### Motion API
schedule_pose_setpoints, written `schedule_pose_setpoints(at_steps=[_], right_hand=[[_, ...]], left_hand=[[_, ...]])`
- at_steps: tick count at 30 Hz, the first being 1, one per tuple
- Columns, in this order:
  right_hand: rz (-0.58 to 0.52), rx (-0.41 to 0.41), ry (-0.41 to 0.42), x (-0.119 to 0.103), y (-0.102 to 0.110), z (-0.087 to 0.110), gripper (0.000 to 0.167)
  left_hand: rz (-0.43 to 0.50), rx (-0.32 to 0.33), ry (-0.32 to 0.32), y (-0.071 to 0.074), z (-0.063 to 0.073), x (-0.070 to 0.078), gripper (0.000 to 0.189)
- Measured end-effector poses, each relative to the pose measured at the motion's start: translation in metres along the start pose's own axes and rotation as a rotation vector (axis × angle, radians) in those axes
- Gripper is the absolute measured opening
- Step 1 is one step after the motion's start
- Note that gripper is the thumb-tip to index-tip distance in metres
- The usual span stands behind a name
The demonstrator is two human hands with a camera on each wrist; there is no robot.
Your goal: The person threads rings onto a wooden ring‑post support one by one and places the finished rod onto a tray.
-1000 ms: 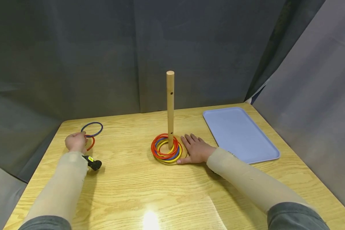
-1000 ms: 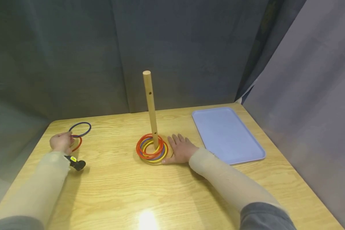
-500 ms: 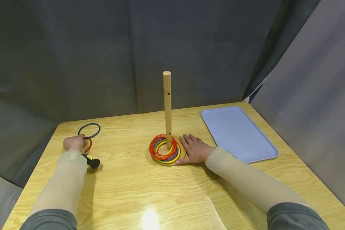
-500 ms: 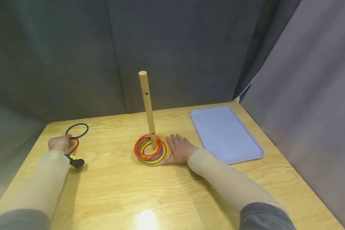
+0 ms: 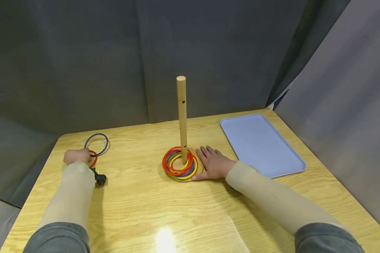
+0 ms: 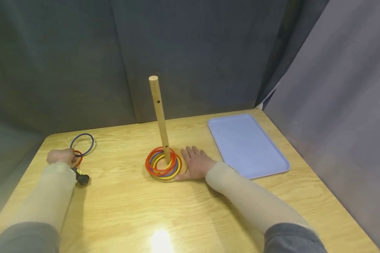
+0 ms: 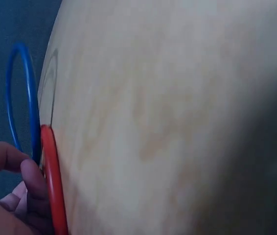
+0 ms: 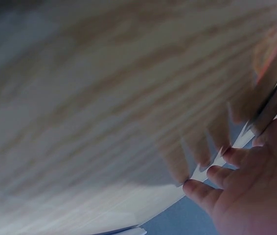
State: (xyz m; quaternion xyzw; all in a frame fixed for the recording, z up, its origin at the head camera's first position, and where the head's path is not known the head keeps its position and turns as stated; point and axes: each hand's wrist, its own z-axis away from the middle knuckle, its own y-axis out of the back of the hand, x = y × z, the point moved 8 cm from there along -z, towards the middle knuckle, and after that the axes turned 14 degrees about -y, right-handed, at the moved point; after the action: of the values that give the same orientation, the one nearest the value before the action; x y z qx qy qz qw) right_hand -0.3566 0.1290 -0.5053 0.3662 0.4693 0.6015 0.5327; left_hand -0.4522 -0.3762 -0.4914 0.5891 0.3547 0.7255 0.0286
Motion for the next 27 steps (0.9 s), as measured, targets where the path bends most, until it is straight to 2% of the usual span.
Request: schedule_pose_setpoints(at_steps=[4, 8, 12, 16, 21, 27], right_hand=[[0.005, -0.003, -0.004, 0.000, 0.001, 0.001, 0.116], [0.005, -0.007, 0.001, 0.000, 0.001, 0.001, 0.116], [0.001, 0.000, 0.001, 0.001, 0.001, 0.001, 0.117], [0.000, 0.011, 0.001, 0.001, 0.004, 0.000, 0.116], [-0.009, 0.004, 0.005, 0.001, 0.006, 0.001, 0.116], [-0.015, -0.002, 0.008, 0.000, 0.005, 0.002, 0.116]], left_hand=[[-0.062, -0.041, -0.048, -0.001, 0.002, 0.003, 0.047], [-0.033, -0.088, -0.098, -0.007, 0.006, 0.006, 0.040], [0.098, -0.172, -0.134, -0.015, 0.011, 0.015, 0.045], [0.248, -0.276, -0.143, -0.021, 0.020, 0.029, 0.048], [0.368, -0.377, -0.198, -0.019, 0.038, 0.061, 0.039], [0.554, -0.447, -0.270, -0.011, 0.061, 0.118, 0.017]])
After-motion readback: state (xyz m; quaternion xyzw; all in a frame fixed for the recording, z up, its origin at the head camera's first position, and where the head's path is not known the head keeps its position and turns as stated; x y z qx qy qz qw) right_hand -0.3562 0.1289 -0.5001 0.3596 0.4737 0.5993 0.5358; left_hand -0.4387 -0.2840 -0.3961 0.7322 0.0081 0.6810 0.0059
